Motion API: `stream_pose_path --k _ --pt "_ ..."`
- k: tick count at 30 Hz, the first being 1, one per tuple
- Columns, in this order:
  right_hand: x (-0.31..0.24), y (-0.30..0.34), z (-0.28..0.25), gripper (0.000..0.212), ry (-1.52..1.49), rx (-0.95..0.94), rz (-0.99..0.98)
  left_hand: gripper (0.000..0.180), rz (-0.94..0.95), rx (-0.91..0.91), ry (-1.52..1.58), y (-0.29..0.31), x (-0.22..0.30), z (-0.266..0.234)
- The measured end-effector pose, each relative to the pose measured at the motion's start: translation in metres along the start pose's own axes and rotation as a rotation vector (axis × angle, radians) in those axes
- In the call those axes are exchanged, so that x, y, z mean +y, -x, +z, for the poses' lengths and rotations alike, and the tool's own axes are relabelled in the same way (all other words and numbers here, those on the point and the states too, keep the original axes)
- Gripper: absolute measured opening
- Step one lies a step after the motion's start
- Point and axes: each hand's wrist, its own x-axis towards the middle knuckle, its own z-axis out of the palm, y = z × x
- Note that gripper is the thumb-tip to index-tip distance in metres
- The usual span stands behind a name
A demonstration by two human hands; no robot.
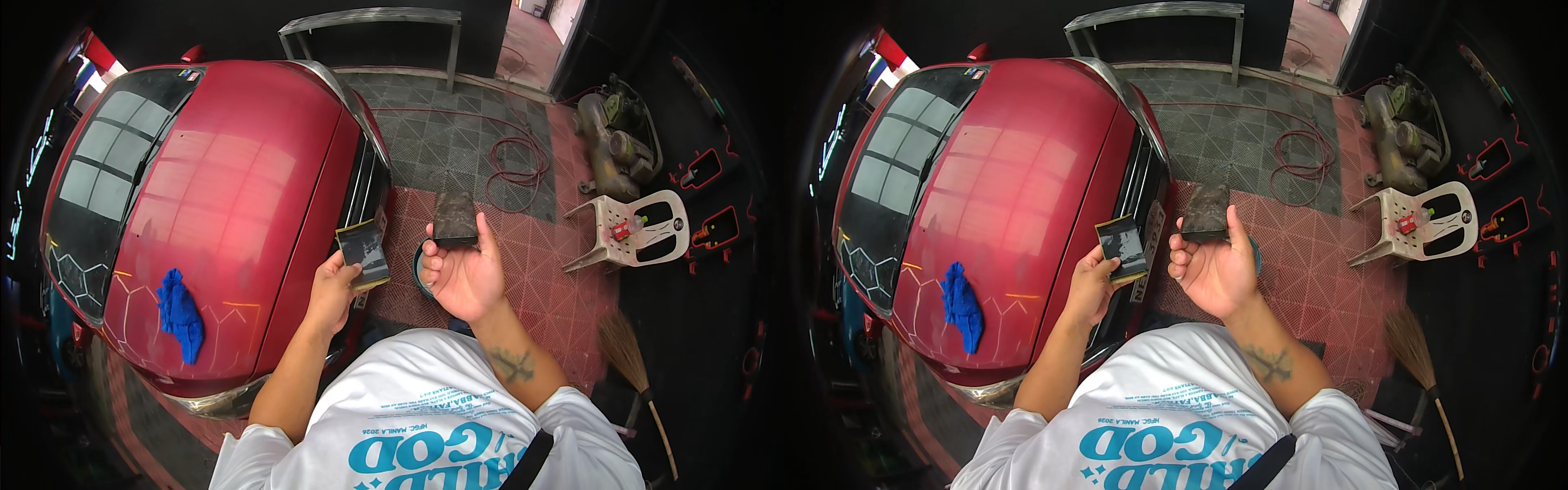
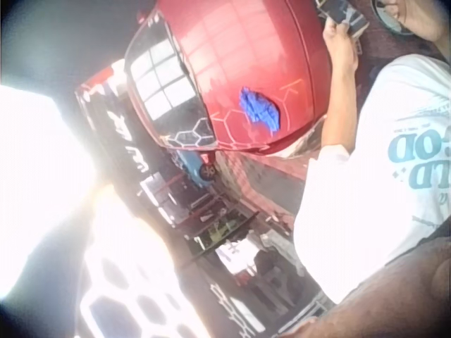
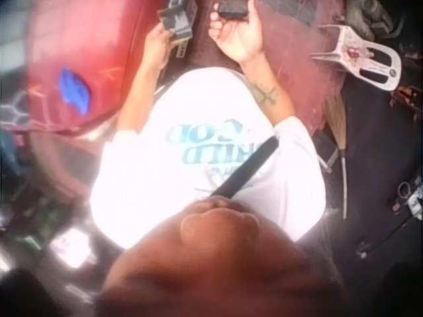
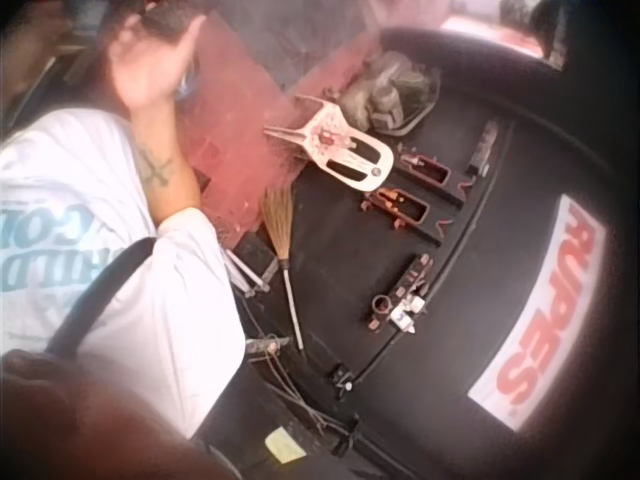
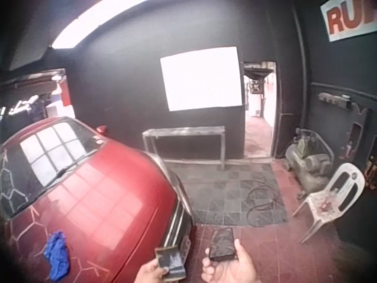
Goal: The person uses a sanding block to rub the hood of a red car, then wipes the area with a blue microfiber cloth. This cycle of sanding and wiping is repeated across different sections of the hood.
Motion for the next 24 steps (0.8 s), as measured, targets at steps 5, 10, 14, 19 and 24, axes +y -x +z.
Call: stream_pose_path --k 5,10,14,19,24 --pt "0.003 0.001 -0.002 0.085 -0.03 -0.023 0.014 0.039 0.002 -0.016 0.027 -0.003 -0.002 -0.002" --pt "0.002 0.0 0.002 0.086 -0.067 0.007 -0.001 0.039 -0.012 -0.004 0.019 0.001 0.001 -0.001" --pt "0.001 0.001 0.004 0.087 -0.071 -0.002 -0.006 0.038 0.002 -0.019 0.022 0.004 0.004 0.003" --pt "0.008 0.007 0.005 0.053 0.591 0.18 -0.138 0.038 0.009 -0.034 0.094 0.003 0.007 -0.001" --pt "0.013 0.013 0.007 0.072 1.726 0.095 -0.315 0.043 -0.017 -0.098 0.23 0.007 0.013 -0.003"
